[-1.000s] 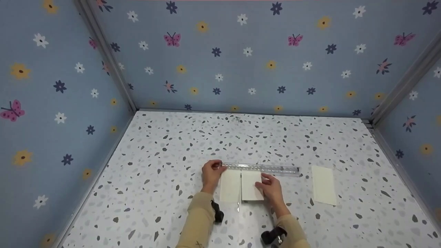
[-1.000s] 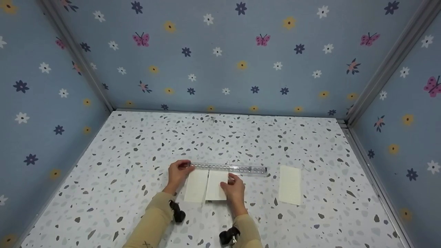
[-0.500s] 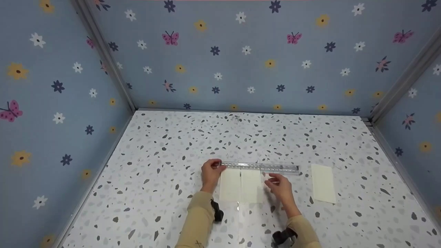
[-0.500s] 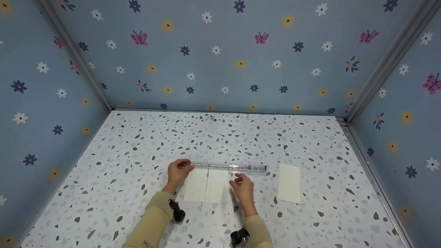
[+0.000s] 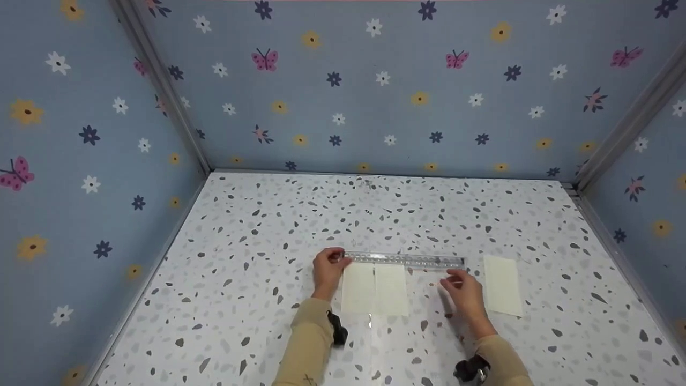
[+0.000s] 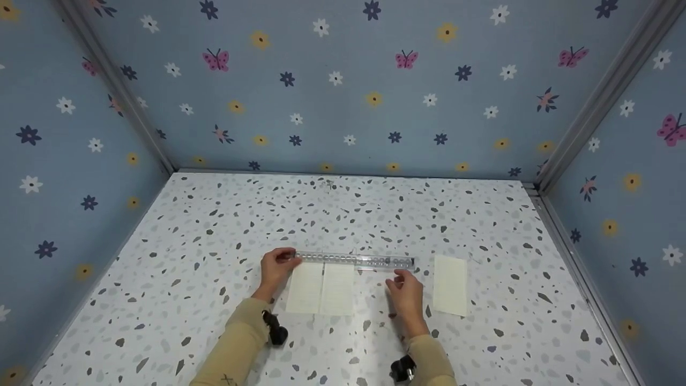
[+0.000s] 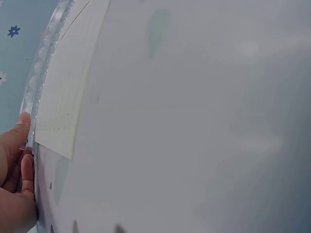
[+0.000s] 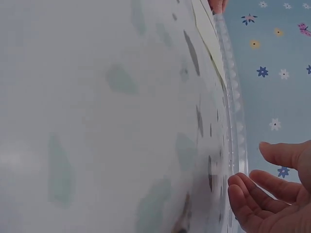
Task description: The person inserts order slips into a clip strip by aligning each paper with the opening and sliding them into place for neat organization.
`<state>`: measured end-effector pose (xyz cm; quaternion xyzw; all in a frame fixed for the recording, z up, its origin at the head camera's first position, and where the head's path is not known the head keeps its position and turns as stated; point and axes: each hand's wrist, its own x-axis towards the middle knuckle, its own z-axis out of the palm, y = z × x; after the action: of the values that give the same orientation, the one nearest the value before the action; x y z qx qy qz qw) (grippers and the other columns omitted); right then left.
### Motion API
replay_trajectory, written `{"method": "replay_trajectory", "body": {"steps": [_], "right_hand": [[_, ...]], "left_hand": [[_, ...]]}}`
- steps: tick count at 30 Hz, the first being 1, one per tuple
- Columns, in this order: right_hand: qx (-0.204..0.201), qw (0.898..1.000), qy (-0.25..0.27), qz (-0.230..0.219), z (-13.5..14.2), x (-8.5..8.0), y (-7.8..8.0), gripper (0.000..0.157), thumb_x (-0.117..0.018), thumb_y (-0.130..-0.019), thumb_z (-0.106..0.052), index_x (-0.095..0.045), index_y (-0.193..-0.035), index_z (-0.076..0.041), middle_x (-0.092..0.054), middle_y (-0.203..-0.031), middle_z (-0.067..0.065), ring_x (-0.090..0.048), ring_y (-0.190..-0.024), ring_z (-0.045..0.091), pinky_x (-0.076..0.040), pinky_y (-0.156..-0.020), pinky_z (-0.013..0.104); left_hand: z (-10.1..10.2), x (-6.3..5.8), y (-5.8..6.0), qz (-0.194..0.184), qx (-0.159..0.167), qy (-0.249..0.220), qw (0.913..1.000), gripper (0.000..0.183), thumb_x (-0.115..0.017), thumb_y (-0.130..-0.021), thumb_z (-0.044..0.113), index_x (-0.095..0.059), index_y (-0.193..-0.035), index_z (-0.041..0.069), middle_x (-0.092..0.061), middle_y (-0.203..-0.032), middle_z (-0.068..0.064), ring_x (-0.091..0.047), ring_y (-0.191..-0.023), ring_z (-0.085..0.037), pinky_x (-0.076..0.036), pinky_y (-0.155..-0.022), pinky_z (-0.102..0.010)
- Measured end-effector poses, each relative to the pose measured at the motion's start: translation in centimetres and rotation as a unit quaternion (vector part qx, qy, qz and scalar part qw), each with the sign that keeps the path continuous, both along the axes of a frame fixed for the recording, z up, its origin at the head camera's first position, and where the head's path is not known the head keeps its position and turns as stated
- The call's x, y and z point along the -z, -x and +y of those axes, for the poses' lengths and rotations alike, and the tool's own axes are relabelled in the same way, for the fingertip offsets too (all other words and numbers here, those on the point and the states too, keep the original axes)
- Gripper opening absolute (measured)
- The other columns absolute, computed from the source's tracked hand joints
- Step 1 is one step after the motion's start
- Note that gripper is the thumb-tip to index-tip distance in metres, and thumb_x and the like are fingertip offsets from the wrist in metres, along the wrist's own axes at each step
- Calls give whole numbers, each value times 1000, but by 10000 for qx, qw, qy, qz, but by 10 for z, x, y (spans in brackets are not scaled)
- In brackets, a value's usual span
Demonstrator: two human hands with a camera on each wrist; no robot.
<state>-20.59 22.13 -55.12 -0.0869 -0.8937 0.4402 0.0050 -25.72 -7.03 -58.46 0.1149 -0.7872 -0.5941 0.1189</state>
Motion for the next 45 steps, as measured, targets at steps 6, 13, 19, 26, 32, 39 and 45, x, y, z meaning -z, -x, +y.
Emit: {"method": "replay_trajectory", "body": {"steps": [6,13,19,26,32,39,45], "right_hand": [[10,9997,-243,91,20,-5,-1,35,-57,-86,-10,-50,-116,6,-56,-102,19,-53,-94,29,-43,-79,41],[30,9976,-583,369,45,-6,-2,35,-56,-86,-9,-49,-116,8,-53,-107,25,-52,-96,34,-42,-80,44],[215,9967,-775,117,64,-10,-2,42,-55,-86,-11,-43,-120,12,-44,-114,30,-42,-105,41,-35,-86,49],[433,9901,-1332,121,81,-6,0,47,-56,-85,-13,-41,-118,17,-41,-111,37,-38,-104,46,-32,-86,52],[773,9873,-1389,54,93,0,6,49,-56,-85,-14,-39,-119,18,-38,-113,38,-33,-107,48,-29,-89,53],[1001,9837,-1420,-471,100,-2,11,60,-59,-83,-21,-33,-123,17,-30,-117,39,-28,-108,50,-28,-87,56],[1072,9780,-1615,-767,104,-2,13,67,-61,-81,-26,-31,-120,20,-31,-111,40,-29,-103,50,-29,-84,56]], "left_hand": [[0,1,0,-86,-30,20,10000,25,-75,-68,6,-66,-91,2,-60,-84,-8,-53,-75,-18,-44,-67,-29],[-1,3,1,-16,-49,91,9999,25,-76,-68,7,-66,-91,3,-60,-83,-7,-53,-73,-17,-44,-66,-29],[0,3,1,42,-15,35,10000,26,-76,-67,6,-66,-91,2,-60,-82,-8,-52,-73,-16,-43,-65,-29],[0,2,1,42,-36,41,10000,26,-75,-67,6,-66,-91,2,-60,-83,-9,-53,-74,-17,-44,-66,-29],[-1,2,-1,298,-36,-119,9995,26,-77,-65,6,-66,-88,1,-59,-80,-7,-53,-72,-18,-44,-64,-29],[-1,0,-1,82,8,-57,9999,24,-75,-68,6,-65,-90,3,-58,-82,-8,-52,-75,-19,-43,-68,-32],[0,-1,0,-210,1,133,9997,26,-74,-70,8,-65,-93,4,-58,-84,-8,-51,-76,-17,-42,-68,-30]]}}
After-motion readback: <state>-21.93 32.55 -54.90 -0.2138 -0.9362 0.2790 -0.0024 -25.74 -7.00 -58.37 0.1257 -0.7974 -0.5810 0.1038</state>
